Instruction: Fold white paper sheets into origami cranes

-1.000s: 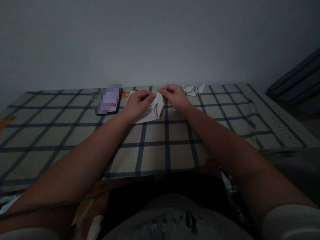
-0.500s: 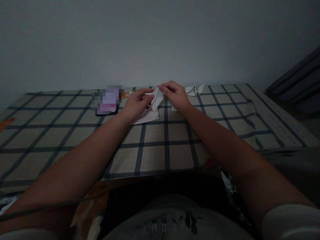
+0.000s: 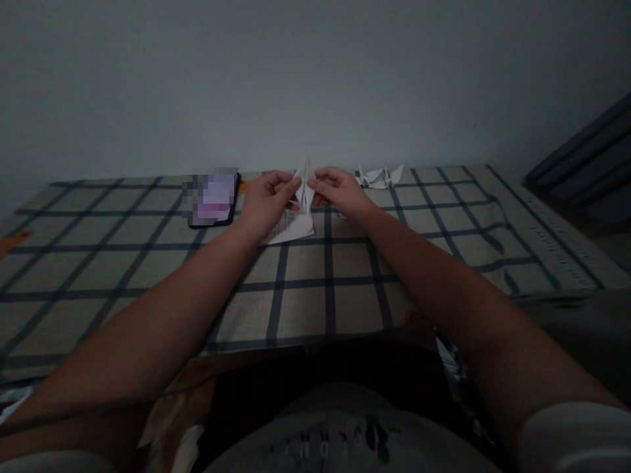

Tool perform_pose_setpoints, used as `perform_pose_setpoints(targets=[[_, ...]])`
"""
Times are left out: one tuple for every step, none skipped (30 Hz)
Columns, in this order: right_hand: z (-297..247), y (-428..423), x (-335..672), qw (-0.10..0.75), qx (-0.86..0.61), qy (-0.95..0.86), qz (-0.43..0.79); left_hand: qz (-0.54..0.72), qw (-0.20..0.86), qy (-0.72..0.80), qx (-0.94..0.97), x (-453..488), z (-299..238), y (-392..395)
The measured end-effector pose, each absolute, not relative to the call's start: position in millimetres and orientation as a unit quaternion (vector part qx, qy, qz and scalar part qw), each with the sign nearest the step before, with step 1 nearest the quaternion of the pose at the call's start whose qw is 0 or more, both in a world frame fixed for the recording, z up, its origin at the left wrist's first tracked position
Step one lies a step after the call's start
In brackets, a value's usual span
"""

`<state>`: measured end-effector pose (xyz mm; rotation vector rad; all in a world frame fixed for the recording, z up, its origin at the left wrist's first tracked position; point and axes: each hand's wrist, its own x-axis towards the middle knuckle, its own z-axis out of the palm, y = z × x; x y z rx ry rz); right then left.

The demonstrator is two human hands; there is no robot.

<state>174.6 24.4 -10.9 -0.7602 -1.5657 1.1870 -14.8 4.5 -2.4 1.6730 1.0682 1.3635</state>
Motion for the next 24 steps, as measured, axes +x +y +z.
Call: perform_pose_setpoints(targets=[[-11,24,174,0.495,-0.313,-0.643,0.494,0.520,0.353,0.414,0.658,-15,-3,3],[-10,23,173,0.492,-0.311,-0.643,0.498,0.513,0.346,0.414,0.668,-15,-3,2],[-9,22,173,0.486,-0.308,-0.646,0.501,0.507,0.337,0.413,0.677,-16,-3,2],[-9,21,173,0.482,-0.306,-0.650,0.502,0.504,0.327,0.412,0.685,-16,-4,1],[-8,21,173,0.478,-0.302,-0.654,0.502,0.502,0.318,0.412,0.690,-16,-4,1],[-8,20,174,0.474,-0.300,-0.659,0.501,0.501,0.311,0.412,0.695,-16,-5,0],[-8,21,174,0.470,-0.299,-0.663,0.500,0.500,0.305,0.412,0.698,-16,-5,0],[-9,22,174,0.469,-0.299,-0.666,0.497,0.499,0.302,0.411,0.701,-16,-5,0],[-10,24,174,0.469,-0.300,-0.669,0.492,0.498,0.303,0.409,0.703,-16,-5,-1],[-11,26,175,0.473,-0.301,-0.670,0.487,0.496,0.307,0.405,0.704,-15,-5,-1],[-12,28,175,0.479,-0.301,-0.670,0.481,0.493,0.316,0.399,0.706,-15,-5,-2],[-13,30,175,0.487,-0.299,-0.669,0.475,0.489,0.326,0.394,0.707,-14,-4,-2],[-14,32,175,0.494,-0.297,-0.668,0.470,0.485,0.336,0.388,0.708,-14,-4,-2],[-15,33,175,0.501,-0.295,-0.668,0.465,0.481,0.346,0.384,0.708,-14,-4,-3],[-15,33,176,0.505,-0.293,-0.667,0.463,0.477,0.354,0.381,0.709,-14,-4,-3],[-16,33,176,0.507,-0.290,-0.666,0.463,0.474,0.361,0.379,0.708,-14,-4,-3],[-16,32,176,0.507,-0.287,-0.666,0.466,0.474,0.366,0.378,0.706,-14,-4,-3],[-15,30,176,0.504,-0.284,-0.666,0.471,0.475,0.368,0.378,0.704,-14,-4,-3],[-15,29,176,0.500,-0.283,-0.665,0.477,0.476,0.369,0.379,0.703,-15,-4,-3],[-15,27,175,0.496,-0.283,-0.665,0.481,0.477,0.367,0.380,0.703,-15,-4,-3],[-15,25,175,0.493,-0.287,-0.664,0.484,0.477,0.365,0.381,0.703,-15,-4,-3],[-15,24,174,0.490,-0.292,-0.663,0.484,0.476,0.362,0.382,0.704,-16,-4,-3],[-15,23,174,0.489,-0.296,-0.662,0.484,0.475,0.360,0.383,0.706,-16,-4,-3],[-15,22,173,0.489,-0.300,-0.661,0.484,0.474,0.359,0.383,0.707,-16,-4,-3]])
